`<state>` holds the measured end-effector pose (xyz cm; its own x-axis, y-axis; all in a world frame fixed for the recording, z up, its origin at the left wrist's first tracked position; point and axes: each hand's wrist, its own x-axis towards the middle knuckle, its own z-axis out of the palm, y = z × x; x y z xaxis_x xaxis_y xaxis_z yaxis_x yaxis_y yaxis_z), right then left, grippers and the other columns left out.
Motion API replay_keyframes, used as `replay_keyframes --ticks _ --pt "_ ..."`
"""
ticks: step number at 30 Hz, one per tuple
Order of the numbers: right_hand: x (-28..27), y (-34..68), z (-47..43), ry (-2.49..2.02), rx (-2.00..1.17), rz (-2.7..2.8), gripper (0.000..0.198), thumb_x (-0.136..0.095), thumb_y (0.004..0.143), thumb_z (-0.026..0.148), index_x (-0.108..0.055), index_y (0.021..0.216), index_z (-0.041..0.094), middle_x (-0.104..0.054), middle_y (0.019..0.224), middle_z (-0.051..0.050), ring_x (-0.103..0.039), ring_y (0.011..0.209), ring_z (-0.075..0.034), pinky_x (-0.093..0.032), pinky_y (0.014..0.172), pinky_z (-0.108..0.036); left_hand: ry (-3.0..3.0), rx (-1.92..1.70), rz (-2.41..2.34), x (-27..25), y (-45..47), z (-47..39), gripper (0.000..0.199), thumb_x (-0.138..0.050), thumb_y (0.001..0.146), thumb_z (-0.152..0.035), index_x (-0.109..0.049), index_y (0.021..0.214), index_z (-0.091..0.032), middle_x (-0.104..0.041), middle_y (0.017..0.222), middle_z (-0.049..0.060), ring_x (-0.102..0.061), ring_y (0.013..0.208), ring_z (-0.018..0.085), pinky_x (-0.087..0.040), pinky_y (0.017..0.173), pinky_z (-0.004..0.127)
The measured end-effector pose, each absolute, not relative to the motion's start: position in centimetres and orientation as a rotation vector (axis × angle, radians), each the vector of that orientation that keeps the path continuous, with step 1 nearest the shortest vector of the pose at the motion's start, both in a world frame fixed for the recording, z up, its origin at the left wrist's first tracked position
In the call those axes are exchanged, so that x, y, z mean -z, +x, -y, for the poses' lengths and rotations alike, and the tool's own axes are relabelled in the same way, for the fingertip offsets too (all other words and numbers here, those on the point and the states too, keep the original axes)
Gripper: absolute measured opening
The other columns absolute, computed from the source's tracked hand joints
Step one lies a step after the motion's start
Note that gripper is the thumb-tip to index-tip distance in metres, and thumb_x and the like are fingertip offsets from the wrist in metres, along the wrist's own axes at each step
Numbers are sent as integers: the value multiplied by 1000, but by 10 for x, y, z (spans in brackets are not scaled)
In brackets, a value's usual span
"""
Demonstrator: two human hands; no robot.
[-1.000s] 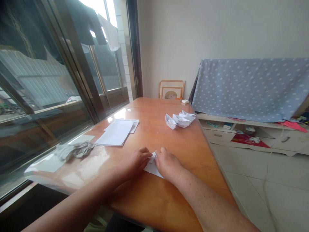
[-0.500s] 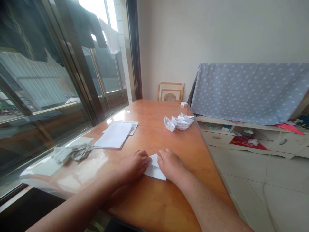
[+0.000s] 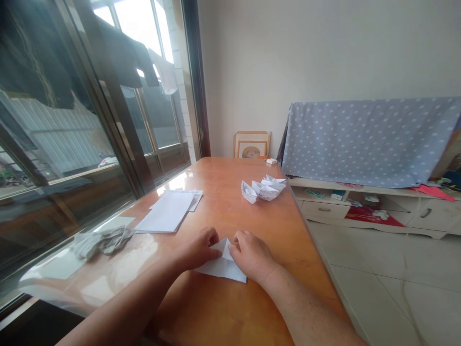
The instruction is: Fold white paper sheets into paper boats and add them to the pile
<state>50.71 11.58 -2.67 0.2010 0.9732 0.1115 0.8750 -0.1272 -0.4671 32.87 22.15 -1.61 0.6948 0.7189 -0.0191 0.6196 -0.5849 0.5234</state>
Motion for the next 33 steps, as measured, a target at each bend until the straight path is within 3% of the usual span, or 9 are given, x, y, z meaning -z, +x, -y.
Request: replay_keyframes --ticks 5,11,16,20,27,33 --pt "35 515 -125 -1854 -499 1469 27 -59 89 42 -63 103 20 -69 94 -6 -62 84 -20 -42 72 -29 1827 -347 -856 10 333 -220 25 -65 73 -23 -56 97 -20 -64 87 2 -59 70 15 -38 54 23" --pt "31 519 -127 -1420 -1122 1136 35 -59 87 52 -64 93 18 -61 72 1 -52 60 -14 -38 54 -26 1421 -448 -727 -5 339 -220 28 -75 74 -32 -60 92 -17 -60 75 0 -54 61 11 -37 55 22" --pt "24 520 -122 -1404 -1160 1185 31 -65 84 47 -59 78 17 -50 62 4 -42 54 -10 -30 49 -23 1314 -407 -569 2 336 -221 29 -77 76 -33 -64 95 -14 -66 84 5 -59 71 14 -42 63 24" --pt "22 520 -120 -1425 -1253 1193 30 -68 81 44 -56 74 18 -47 60 5 -39 52 -9 -27 47 -23 1263 -438 -553 12 337 -221 29 -77 78 -37 -63 87 -14 -64 78 4 -58 67 14 -42 62 25" --pt "15 516 -117 -1369 -1411 1161 29 -74 78 42 -68 84 14 -62 70 0 -51 58 -11 -35 53 -23 1317 -533 -624 15 343 -218 31 -77 78 -41 -61 82 -16 -59 70 -1 -51 59 10 -35 53 20" --pt "13 513 -114 -1444 -1396 1136 28 -77 76 40 -71 84 14 -64 71 -2 -55 59 -13 -37 53 -23 1436 -564 -623 9 343 -212 30 -73 81 -43 -61 82 -16 -58 72 -1 -48 59 9 -34 52 19"
